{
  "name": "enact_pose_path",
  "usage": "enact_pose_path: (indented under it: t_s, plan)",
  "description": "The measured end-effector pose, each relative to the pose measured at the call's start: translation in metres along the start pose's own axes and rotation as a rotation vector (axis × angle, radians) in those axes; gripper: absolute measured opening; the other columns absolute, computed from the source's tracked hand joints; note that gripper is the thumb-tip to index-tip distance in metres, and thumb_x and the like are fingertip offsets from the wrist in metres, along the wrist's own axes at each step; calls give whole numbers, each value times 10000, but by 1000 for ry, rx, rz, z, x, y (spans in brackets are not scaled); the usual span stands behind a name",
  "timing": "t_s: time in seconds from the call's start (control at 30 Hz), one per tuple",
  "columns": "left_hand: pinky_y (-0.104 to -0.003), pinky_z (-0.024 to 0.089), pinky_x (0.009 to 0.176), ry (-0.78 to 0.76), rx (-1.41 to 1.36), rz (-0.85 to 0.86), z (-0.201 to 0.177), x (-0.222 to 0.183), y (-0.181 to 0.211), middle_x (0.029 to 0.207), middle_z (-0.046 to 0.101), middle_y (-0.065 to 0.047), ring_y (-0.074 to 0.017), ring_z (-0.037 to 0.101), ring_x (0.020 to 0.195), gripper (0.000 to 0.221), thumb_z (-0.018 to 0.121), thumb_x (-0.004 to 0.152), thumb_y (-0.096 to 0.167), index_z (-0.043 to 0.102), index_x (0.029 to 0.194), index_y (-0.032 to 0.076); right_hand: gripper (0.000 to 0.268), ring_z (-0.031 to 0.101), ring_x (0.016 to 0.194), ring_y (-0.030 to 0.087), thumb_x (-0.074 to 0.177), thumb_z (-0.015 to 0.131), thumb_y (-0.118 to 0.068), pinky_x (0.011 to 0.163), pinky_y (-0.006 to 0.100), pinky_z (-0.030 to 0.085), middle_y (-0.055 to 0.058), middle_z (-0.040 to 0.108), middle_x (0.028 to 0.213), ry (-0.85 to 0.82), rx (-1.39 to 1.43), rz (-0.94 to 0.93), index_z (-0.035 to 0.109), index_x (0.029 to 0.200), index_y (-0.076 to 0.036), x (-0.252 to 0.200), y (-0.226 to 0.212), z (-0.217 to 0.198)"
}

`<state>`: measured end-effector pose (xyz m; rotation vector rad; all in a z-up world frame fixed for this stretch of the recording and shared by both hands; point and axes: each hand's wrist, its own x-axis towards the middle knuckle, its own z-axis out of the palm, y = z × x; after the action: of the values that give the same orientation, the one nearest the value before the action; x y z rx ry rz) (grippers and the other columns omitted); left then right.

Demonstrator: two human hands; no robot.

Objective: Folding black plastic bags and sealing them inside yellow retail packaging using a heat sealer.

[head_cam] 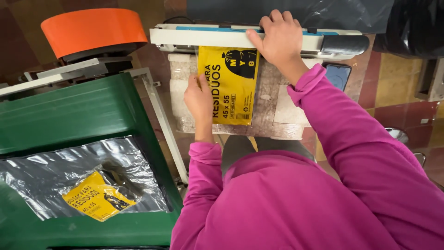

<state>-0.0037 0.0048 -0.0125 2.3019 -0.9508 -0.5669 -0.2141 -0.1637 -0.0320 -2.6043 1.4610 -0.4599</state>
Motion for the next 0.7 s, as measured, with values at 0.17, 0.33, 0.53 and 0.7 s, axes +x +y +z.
enact_pose_path:
  t_s: [0.17, 0.33, 0.53, 0.7]
  plan:
    - [-505, 529, 655, 7, 61, 53, -2, 4, -5, 822, 723, -221, -442, 690, 761, 322, 563, 1036, 340, 684, 1000, 43, 471, 589, 918, 320, 1058, 660, -561, 727, 456, 482, 89, 607, 956, -8, -1, 4, 742, 951, -110, 1, 0, -2]
    - [-528, 506, 630, -41, 135, 33, -4, 3, -4, 758, 695, -230, -459, 665, 714, 388, 559, 1043, 361, 671, 879, 28, 474, 591, 911, 318, 1050, 658, -567, 718, 456, 485, 88, 606, 949, -16, -6, 10, 740, 940, -114, 1, -2, -1]
    - [-531, 503, 622, -64, 123, 10, -10, 3, 3, 754, 689, -239, -467, 656, 708, 390, 561, 1034, 357, 682, 872, 24, 478, 587, 912, 313, 1061, 660, -566, 714, 449, 485, 86, 601, 958, -5, -7, -4, 735, 962, -104, 0, 1, 0]
    - [-531, 511, 639, -77, 122, 40, -11, 2, 1, 778, 694, -243, -470, 658, 728, 374, 549, 1037, 337, 713, 906, 28, 471, 584, 905, 313, 1045, 665, -562, 712, 451, 484, 85, 602, 958, -10, -6, 5, 731, 956, -104, 2, 0, -2]
